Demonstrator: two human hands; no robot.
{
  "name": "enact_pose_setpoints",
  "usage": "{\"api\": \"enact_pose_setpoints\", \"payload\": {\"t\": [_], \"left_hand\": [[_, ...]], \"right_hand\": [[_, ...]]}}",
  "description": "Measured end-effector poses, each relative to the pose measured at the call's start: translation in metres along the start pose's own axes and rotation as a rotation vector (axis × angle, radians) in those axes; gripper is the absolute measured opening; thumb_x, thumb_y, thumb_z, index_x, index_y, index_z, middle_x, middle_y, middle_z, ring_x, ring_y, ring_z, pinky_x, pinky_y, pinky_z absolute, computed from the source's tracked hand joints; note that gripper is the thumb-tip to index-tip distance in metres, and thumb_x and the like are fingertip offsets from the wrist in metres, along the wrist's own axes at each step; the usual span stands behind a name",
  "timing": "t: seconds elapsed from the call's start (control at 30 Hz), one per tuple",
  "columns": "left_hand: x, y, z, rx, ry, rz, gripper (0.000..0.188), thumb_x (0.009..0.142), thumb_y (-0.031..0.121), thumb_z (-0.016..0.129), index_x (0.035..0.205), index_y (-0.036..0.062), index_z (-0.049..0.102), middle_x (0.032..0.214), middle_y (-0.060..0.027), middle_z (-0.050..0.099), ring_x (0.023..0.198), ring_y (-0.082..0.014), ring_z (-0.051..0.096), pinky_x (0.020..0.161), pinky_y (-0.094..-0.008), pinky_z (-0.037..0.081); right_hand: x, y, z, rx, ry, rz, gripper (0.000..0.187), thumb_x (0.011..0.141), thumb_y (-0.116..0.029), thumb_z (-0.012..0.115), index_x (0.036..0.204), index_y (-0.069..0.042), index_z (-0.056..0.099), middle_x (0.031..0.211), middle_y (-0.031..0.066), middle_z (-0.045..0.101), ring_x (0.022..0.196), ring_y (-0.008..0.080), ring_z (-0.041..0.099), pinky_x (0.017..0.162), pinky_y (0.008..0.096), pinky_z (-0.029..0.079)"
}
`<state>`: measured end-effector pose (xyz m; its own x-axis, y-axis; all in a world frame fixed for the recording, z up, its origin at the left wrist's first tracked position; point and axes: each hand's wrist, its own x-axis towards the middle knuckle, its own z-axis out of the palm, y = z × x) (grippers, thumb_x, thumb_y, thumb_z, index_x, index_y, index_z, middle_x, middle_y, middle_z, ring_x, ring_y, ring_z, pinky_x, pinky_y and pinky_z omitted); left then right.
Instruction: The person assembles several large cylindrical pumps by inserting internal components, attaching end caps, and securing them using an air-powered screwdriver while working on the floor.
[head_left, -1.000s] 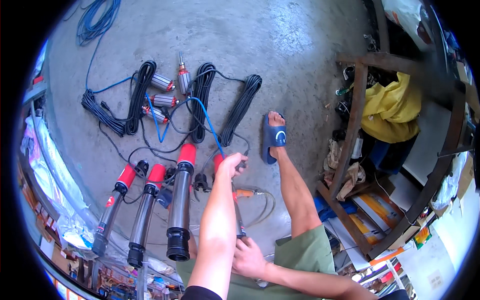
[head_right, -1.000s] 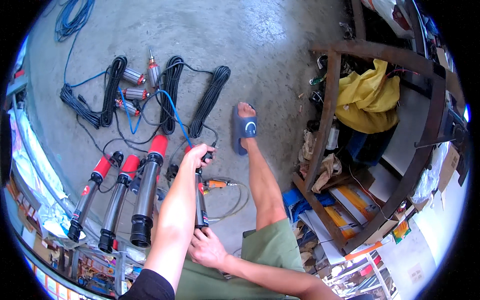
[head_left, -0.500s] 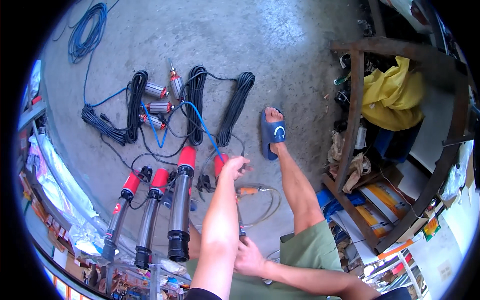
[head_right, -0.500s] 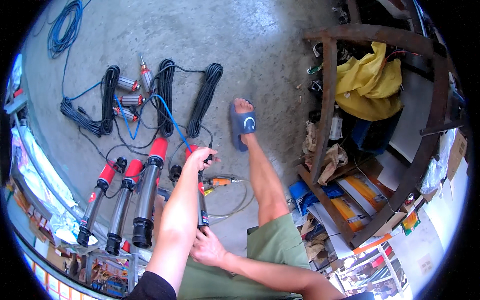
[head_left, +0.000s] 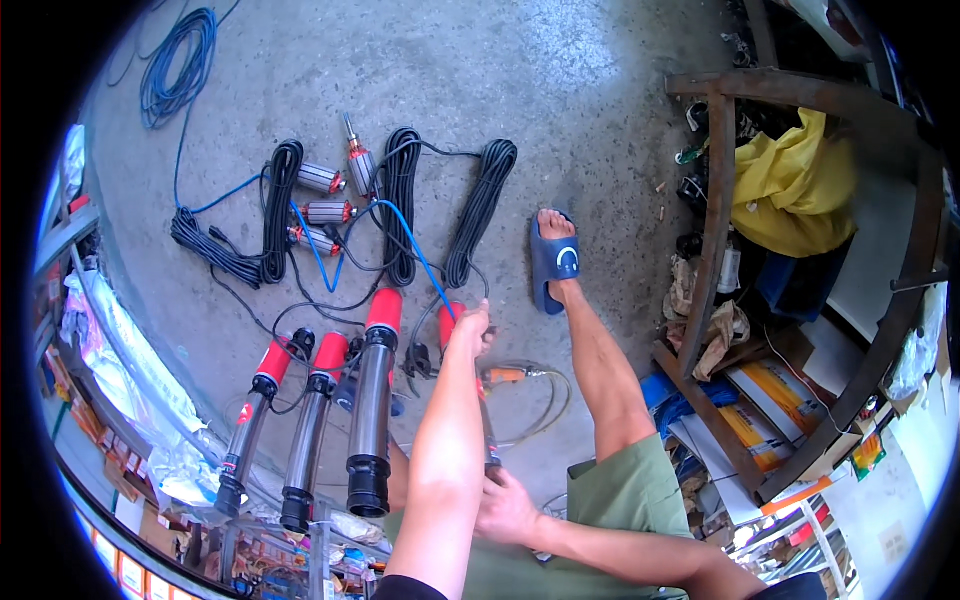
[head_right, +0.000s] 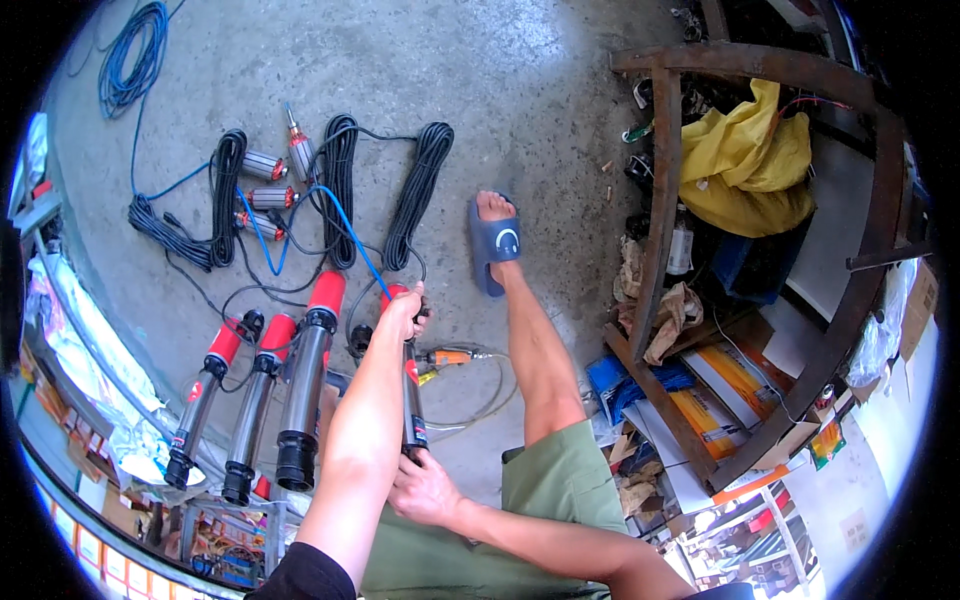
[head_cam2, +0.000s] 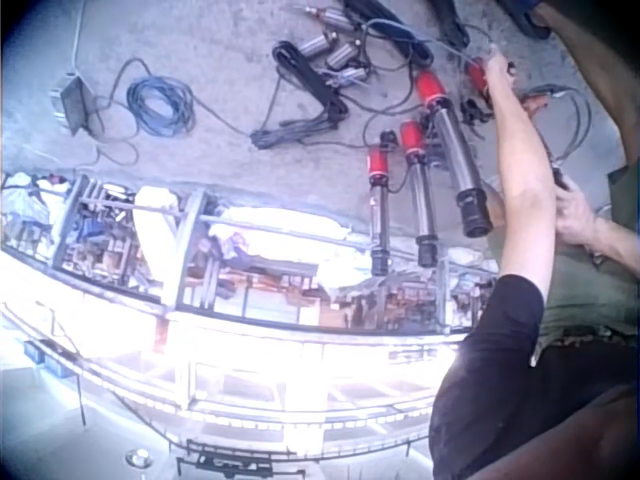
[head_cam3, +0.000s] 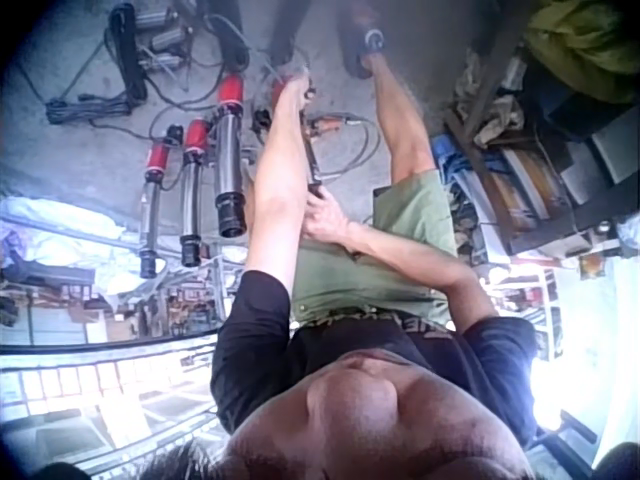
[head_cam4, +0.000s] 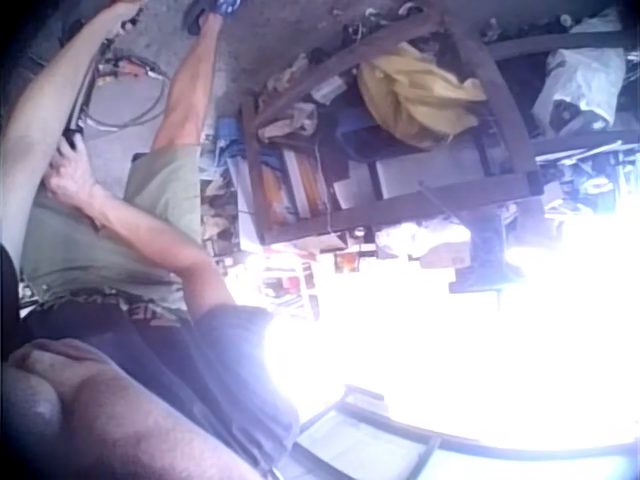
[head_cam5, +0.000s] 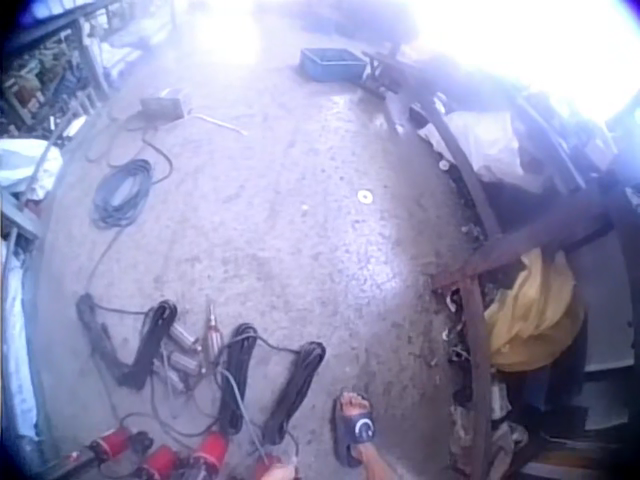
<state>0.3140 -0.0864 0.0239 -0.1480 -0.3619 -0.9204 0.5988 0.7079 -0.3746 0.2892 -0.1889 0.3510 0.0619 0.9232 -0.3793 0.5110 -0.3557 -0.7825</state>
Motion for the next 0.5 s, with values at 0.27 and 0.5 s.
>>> {"api": "enact_pose_setpoints", "payload": {"t": [0.27,0.5], "left_hand": [[0.003,-0.008,0.022,0.125,0.26,0.242,0.048,0.1,0.049,0.059,0.081,0.0049,0.057,0.061,-0.0065,0.056,0.043,-0.0152,0.045,0.039,-0.0331,0.032],[0.044,-0.03,0.029,0.411,0.591,0.503,0.061,0.099,0.054,0.053,0.089,-0.0024,0.073,0.083,-0.021,0.07,0.076,-0.0339,0.068,0.068,-0.046,0.051]], "right_hand": [[-0.01,0.003,0.008,0.038,-0.005,0.007,0.018,0.062,-0.025,0.072,0.076,-0.014,0.072,0.092,0.0007,0.067,0.106,0.0233,0.059,0.09,0.048,0.044],[-0.006,0.003,0.009,0.078,0.129,0.11,0.021,0.059,-0.024,0.073,0.077,-0.014,0.073,0.096,0.0036,0.07,0.09,0.0231,0.065,0.082,0.0458,0.049]]}}
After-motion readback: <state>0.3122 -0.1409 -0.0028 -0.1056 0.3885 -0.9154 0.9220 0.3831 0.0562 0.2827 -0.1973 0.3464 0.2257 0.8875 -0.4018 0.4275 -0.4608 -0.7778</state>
